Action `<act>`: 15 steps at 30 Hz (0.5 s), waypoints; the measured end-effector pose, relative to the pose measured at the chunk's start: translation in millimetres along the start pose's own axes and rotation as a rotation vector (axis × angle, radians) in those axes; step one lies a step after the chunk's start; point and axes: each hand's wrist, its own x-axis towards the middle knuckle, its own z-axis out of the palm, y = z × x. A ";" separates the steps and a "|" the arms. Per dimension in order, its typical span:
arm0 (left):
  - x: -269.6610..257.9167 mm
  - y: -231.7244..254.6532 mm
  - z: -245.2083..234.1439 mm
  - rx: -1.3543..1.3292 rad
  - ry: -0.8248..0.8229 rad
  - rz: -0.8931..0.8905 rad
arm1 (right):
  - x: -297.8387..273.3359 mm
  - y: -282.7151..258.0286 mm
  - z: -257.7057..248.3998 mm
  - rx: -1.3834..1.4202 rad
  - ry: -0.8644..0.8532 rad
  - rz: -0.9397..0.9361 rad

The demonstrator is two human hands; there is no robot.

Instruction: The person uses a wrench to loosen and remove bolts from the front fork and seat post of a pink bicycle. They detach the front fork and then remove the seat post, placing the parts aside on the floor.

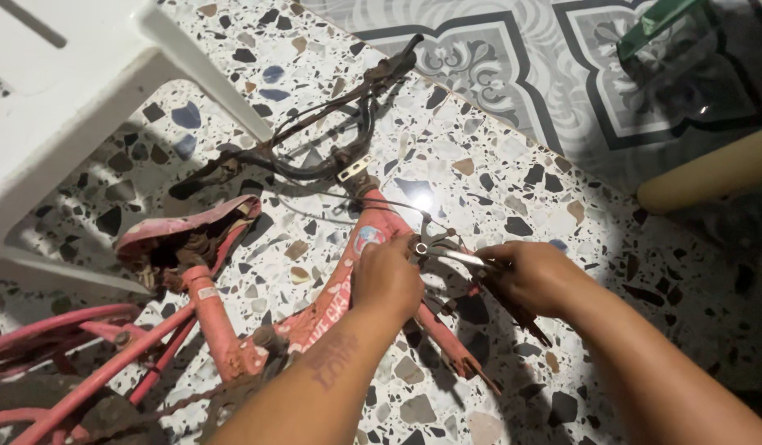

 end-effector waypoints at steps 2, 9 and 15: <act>6.0 1.0 3.1 -0.016 0.049 0.041 | 4.3 4.8 -3.2 -0.025 0.053 -0.043; 12.3 -2.2 15.4 -0.048 0.038 -0.052 | 34.2 8.1 -11.5 -0.414 0.315 -0.336; 17.6 -4.3 9.8 -0.114 -0.001 -0.131 | 57.4 1.8 -20.3 -0.510 0.337 -0.417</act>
